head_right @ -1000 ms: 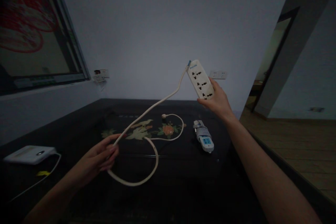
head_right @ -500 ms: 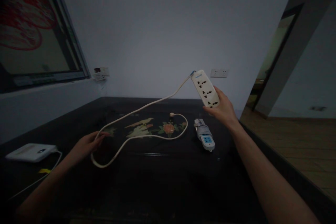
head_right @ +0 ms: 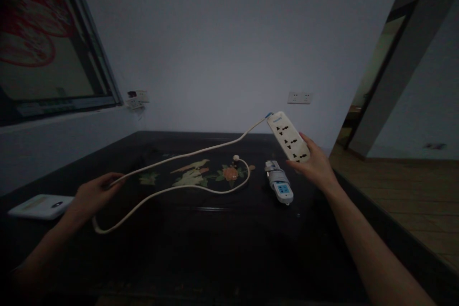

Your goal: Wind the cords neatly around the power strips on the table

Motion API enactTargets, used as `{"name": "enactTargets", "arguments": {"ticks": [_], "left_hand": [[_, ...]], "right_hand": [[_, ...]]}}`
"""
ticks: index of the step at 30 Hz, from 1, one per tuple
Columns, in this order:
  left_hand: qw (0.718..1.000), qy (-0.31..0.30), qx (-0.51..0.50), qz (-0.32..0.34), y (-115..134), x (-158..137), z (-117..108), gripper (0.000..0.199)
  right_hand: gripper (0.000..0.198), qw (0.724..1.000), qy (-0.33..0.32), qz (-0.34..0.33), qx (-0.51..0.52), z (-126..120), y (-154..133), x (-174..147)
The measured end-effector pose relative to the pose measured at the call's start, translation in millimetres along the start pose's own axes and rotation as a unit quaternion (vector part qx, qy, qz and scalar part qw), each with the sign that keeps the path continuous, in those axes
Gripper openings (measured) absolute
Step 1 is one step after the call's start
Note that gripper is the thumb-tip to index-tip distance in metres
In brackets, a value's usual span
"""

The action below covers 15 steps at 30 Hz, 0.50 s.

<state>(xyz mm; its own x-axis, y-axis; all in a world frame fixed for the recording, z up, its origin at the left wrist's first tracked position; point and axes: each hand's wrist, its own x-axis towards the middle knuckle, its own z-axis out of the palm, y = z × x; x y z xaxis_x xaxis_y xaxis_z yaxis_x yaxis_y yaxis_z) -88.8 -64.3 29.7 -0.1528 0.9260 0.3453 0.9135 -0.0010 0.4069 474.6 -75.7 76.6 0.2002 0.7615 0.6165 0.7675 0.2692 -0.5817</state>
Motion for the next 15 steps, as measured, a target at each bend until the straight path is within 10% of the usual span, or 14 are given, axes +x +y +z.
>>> {"name": "enactTargets", "arguments": {"ticks": [15], "left_hand": [[0.991, -0.053, -0.031, 0.116, 22.9, -25.6, 31.2, 0.077]], "right_hand": [[0.074, 0.981, -0.127, 0.114, 0.091, 61.4, -3.3, -69.6]]}}
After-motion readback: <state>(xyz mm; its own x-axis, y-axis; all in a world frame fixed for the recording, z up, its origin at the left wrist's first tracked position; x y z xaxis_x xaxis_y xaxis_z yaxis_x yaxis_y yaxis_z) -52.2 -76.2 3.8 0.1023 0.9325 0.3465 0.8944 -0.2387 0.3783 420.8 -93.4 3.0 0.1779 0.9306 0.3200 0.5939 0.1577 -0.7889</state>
